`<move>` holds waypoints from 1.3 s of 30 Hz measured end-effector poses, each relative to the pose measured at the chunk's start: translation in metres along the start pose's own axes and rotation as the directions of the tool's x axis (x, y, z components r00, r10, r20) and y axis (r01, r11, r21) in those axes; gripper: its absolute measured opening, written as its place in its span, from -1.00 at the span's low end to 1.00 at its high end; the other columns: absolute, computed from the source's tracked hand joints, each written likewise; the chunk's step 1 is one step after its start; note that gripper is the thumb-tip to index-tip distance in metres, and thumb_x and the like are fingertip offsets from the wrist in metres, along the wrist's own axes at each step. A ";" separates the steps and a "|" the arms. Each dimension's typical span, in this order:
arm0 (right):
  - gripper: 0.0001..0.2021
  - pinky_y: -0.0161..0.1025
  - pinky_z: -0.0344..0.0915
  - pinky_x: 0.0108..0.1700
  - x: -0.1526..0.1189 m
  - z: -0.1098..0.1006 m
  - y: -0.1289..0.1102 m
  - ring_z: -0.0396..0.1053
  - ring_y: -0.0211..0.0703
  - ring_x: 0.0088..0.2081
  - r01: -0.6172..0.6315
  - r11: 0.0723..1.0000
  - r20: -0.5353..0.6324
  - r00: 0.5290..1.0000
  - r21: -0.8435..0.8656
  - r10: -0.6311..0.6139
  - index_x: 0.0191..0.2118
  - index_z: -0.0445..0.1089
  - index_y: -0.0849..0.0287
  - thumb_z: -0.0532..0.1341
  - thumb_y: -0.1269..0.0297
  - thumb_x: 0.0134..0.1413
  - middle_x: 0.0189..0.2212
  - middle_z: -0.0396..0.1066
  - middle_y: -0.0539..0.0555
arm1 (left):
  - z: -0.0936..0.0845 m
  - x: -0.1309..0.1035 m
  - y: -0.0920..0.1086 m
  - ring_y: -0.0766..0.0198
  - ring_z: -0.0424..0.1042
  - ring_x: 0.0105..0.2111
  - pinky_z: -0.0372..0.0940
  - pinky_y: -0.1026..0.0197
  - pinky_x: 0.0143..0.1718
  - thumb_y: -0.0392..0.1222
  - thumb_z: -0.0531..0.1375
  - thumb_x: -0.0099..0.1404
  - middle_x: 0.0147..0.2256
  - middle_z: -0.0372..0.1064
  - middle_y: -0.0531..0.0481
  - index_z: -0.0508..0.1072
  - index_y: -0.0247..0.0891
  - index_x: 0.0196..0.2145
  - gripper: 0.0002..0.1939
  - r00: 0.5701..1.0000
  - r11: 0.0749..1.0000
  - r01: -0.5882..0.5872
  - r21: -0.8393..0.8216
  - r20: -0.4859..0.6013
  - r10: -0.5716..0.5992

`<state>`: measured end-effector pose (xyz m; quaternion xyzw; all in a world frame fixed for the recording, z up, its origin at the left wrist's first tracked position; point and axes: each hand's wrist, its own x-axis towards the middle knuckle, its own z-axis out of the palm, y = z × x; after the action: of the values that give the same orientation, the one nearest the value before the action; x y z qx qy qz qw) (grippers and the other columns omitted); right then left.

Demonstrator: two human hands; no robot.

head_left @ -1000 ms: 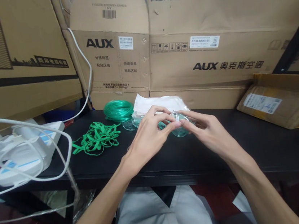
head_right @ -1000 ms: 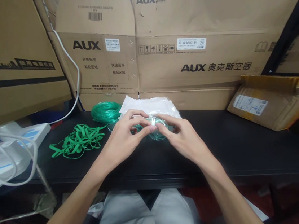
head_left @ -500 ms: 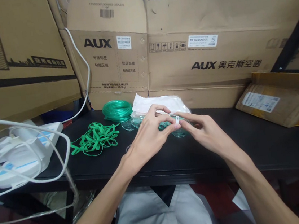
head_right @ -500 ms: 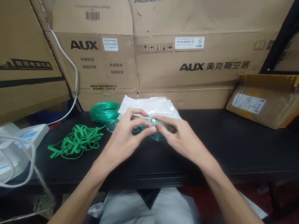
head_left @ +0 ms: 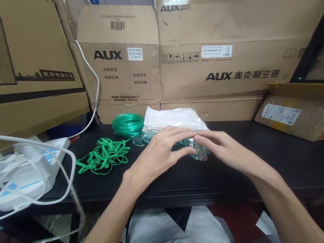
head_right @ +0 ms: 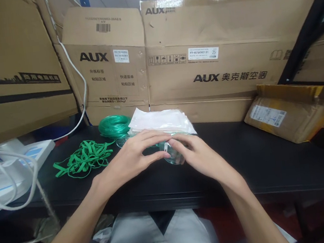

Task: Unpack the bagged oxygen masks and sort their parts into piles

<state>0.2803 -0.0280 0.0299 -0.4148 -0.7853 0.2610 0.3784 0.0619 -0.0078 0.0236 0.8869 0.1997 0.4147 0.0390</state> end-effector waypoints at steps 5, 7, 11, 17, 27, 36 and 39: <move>-0.65 -0.12 0.50 -0.05 -0.004 0.000 -0.003 0.53 -0.06 -0.13 0.003 0.991 0.016 1.000 0.131 -0.005 0.08 0.46 0.05 0.23 0.01 0.31 0.05 0.51 0.12 | -0.005 -0.002 -0.006 0.19 0.36 0.20 0.21 0.08 0.27 -0.15 0.29 0.39 0.15 0.47 0.01 0.48 -0.11 0.15 -0.61 1.000 1.000 0.005 0.009 0.018 -0.005; -0.65 -0.11 0.47 0.02 -0.006 0.000 -0.002 0.51 -0.05 -0.05 0.013 0.985 0.021 1.000 0.173 -0.017 0.07 0.42 0.02 0.32 0.06 0.23 0.08 0.48 0.09 | -0.007 -0.002 -0.007 0.19 0.37 0.20 0.21 0.08 0.27 -0.14 0.29 0.40 0.15 0.47 0.01 0.49 -0.12 0.15 -0.61 0.999 0.999 0.041 0.009 0.014 -0.041; -0.68 -0.14 0.42 0.08 -0.008 -0.001 0.000 0.45 -0.05 0.04 0.073 0.989 -0.019 0.997 0.132 -0.071 -0.01 0.41 0.03 0.39 0.12 0.15 -0.01 0.49 0.06 | -0.009 -0.002 -0.009 0.14 0.41 0.17 0.25 0.06 0.23 -0.11 0.33 0.35 0.10 0.51 0.01 0.52 -0.11 0.11 -0.62 0.996 0.996 0.087 -0.023 -0.010 -0.087; -0.75 -0.10 0.40 0.05 -0.008 -0.002 -0.002 0.47 -0.02 0.00 0.121 0.990 -0.058 0.991 0.070 -0.117 -0.06 0.44 0.04 0.37 0.14 0.18 -0.06 0.51 0.06 | -0.011 -0.002 -0.005 0.19 0.45 0.11 0.28 0.14 0.16 -0.09 0.33 0.35 0.05 0.55 0.05 0.56 -0.08 0.07 -0.66 0.993 0.993 0.115 -0.036 -0.028 -0.116; -0.77 -0.11 0.41 -0.05 -0.008 -0.001 -0.009 0.51 -0.01 -0.11 0.091 0.995 -0.120 0.988 -0.030 -0.094 -0.05 0.48 0.05 0.31 0.13 0.22 -0.10 0.55 0.04 | -0.015 -0.003 0.000 0.14 0.44 0.12 0.30 0.10 0.17 -0.10 0.32 0.36 0.07 0.54 0.05 0.54 -0.05 0.13 -0.62 0.993 0.993 0.115 -0.037 -0.017 -0.115; -0.77 -0.21 0.38 -0.24 -0.008 0.003 -0.015 0.46 -0.17 -0.38 0.015 0.999 -0.107 0.994 -0.034 -0.019 -0.06 0.50 0.05 0.26 0.07 0.29 -0.37 0.51 -0.05 | -0.009 -0.001 -0.002 0.16 0.45 0.12 0.27 0.11 0.19 -0.13 0.35 0.34 0.06 0.54 0.07 0.55 -0.06 0.10 -0.62 0.995 0.993 0.096 -0.069 -0.019 -0.098; -0.76 -0.21 0.37 -0.26 -0.008 0.006 -0.015 0.46 -0.16 -0.40 -0.011 0.999 -0.142 0.990 -0.037 0.006 -0.08 0.50 0.05 0.26 0.04 0.28 -0.40 0.51 -0.05 | -0.009 -0.001 -0.001 0.15 0.47 0.09 0.29 0.12 0.16 -0.10 0.36 0.32 0.03 0.56 0.07 0.58 -0.06 0.06 -0.66 0.992 0.991 0.115 -0.061 -0.038 -0.118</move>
<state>0.2716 -0.0434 0.0345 -0.4425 -0.7595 0.2176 0.4243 0.0535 -0.0079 0.0284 0.8634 0.2397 0.4358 0.0849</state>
